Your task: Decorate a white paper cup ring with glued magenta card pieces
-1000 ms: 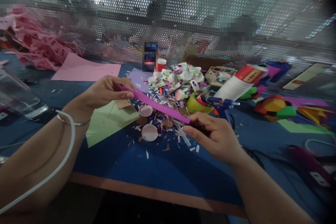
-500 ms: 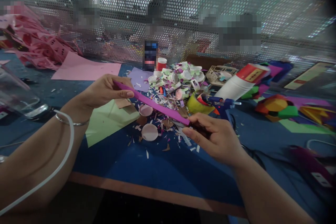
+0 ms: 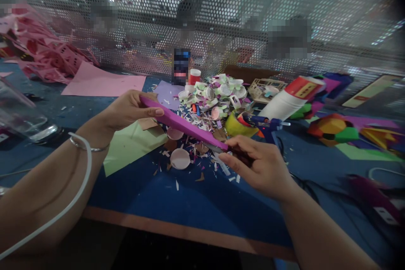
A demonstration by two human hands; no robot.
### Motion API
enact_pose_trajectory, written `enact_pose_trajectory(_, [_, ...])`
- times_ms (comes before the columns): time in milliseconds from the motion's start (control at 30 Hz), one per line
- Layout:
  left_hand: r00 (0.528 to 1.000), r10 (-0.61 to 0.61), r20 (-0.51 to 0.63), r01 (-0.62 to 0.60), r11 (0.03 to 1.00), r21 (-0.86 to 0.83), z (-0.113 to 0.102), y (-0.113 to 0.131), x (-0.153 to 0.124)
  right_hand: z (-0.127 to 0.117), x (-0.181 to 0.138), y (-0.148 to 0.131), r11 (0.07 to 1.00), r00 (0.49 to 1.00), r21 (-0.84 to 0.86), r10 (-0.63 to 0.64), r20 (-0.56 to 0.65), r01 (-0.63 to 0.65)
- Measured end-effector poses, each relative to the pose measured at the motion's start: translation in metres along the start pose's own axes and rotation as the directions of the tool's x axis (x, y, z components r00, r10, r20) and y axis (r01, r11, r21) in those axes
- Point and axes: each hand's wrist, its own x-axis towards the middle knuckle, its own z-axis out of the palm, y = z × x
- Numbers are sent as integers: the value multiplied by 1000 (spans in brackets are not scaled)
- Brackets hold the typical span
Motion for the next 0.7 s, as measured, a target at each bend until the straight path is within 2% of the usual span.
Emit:
enact_pose_trajectory(300, [999, 20, 28, -21, 1000, 15, 1, 5, 0, 0, 2, -1, 999, 999, 45, 28, 27, -30])
enact_pose_trajectory(567, [999, -39, 35, 42, 996, -74, 5, 2, -2, -3, 3, 0, 990, 997, 118, 66, 50, -71])
enact_pose_trajectory(700, [999, -29, 14, 29, 998, -48, 6, 4, -2, -3, 3, 1, 988, 996, 132, 77, 50, -83])
